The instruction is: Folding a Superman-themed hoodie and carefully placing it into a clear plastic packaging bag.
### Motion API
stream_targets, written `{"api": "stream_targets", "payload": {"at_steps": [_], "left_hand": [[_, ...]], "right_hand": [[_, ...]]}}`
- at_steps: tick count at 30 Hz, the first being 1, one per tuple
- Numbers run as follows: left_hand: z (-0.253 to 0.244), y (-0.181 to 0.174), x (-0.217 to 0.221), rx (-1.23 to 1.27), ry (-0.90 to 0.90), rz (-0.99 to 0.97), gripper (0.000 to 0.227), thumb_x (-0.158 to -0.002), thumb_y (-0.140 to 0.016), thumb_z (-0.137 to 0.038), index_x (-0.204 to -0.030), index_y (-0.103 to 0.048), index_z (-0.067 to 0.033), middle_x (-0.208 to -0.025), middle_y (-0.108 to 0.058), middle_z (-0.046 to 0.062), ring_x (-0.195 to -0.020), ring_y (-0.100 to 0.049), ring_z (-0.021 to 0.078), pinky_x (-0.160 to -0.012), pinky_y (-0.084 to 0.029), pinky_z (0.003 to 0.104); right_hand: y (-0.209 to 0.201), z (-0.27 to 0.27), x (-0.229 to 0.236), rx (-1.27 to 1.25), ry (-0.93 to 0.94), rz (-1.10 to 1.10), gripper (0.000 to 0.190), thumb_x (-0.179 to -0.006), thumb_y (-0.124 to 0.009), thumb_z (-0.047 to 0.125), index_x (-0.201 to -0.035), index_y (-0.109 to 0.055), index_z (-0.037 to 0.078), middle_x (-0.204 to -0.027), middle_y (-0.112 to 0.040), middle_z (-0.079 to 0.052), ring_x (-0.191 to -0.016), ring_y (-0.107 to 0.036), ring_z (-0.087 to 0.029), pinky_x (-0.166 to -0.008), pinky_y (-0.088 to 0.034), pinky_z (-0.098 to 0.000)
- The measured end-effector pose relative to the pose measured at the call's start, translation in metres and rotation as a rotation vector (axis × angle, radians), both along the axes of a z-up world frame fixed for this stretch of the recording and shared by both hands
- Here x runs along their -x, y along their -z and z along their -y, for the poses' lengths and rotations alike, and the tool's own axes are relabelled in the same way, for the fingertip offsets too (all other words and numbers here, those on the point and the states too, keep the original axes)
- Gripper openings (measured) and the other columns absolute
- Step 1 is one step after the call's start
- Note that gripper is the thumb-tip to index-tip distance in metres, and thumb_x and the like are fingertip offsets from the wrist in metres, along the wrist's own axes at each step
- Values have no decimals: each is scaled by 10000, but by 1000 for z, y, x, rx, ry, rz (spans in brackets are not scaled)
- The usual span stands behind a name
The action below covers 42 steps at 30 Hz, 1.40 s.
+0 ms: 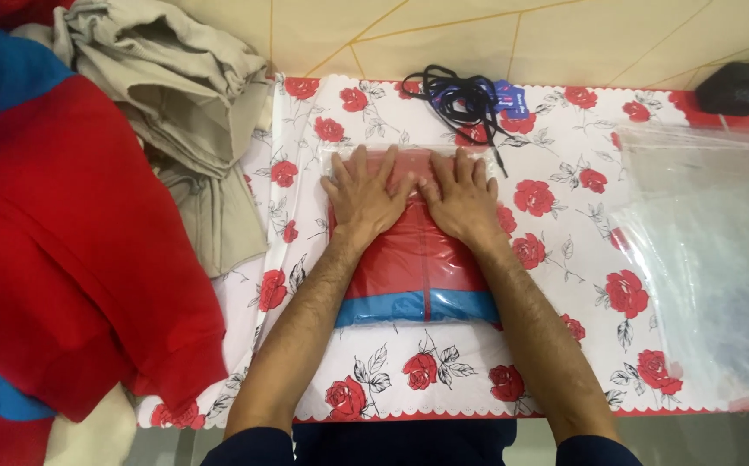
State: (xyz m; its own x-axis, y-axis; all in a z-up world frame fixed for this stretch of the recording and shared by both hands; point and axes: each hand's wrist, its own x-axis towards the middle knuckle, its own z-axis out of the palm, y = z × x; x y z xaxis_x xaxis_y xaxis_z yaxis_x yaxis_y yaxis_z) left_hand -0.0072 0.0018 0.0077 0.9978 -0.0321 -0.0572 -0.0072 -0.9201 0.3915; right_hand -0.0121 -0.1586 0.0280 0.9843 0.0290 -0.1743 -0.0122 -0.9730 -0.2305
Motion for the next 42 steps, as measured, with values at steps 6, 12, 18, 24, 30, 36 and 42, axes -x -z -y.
{"api": "stream_targets", "payload": {"at_steps": [6, 12, 18, 24, 30, 36, 42], "left_hand": [[-2, -10, 6, 60, 9, -5, 677, -948, -379, -707, -1513, -464, -343, -1612, -287, 141, -1488, -103, 552, -1167, -207, 676], [-2, -14, 3, 16, 19, -38, 690, -958, -333, -720, -1525, -451, -343, -1606, -299, 135, -1490, -102, 549, -1178, -177, 691], [-10, 6, -14, 73, 21, -97, 675, -987, -235, -670, -1593, -315, -385, -1683, -199, 87, -1522, -52, 522, -1190, -112, 709], [-41, -11, 7, 338, -133, 194, 626, -958, -568, -137, -1527, -386, 53, -1548, -251, 378, -1431, -308, 574, -1126, -374, 645], [-74, 42, -18, 287, -218, -53, 791, -948, -614, -427, -1516, -319, 36, -1369, -506, 317, -1266, -539, 537, -1036, -457, 626], [-94, 65, -39, 776, -336, -91, 344, -813, -746, -271, -1038, -762, -12, -925, -734, 193, -918, -729, 343, -719, -566, 455], [-75, -2, 3, 1112, -314, -90, 228, -871, -757, -192, -1034, -715, -39, -871, -675, 142, -840, -684, 257, -673, -565, 372]], "right_hand": [[10, 3, -3, -3, 7, 11, 620, -1056, -229, 626, -1600, -316, 342, -1690, -216, -146, -1550, -140, -459, -1223, -149, -625], [18, 6, -5, 7, -1, 38, 596, -1056, -224, 624, -1584, -320, 365, -1680, -231, -130, -1543, -163, -455, -1216, -172, -624], [23, 8, -7, -7, 6, 34, 609, -1052, -204, 641, -1584, -321, 369, -1686, -217, -122, -1548, -147, -448, -1216, -162, -628], [26, 8, -10, 28, 9, 23, 623, -1052, -202, 650, -1599, -292, 366, -1692, -200, -111, -1552, -135, -442, -1223, -165, -623], [21, 5, -7, 42, 20, 4, 624, -1051, -198, 639, -1609, -272, 372, -1700, -185, -100, -1558, -122, -432, -1229, -149, -617], [20, 6, -7, 33, 19, -9, 641, -1054, -181, 656, -1616, -263, 358, -1705, -164, -97, -1562, -102, -427, -1232, -140, -612], [15, 6, -5, 23, 16, -13, 625, -1050, -192, 649, -1614, -240, 383, -1705, -153, -95, -1563, -93, -423, -1237, -129, -613]]}}
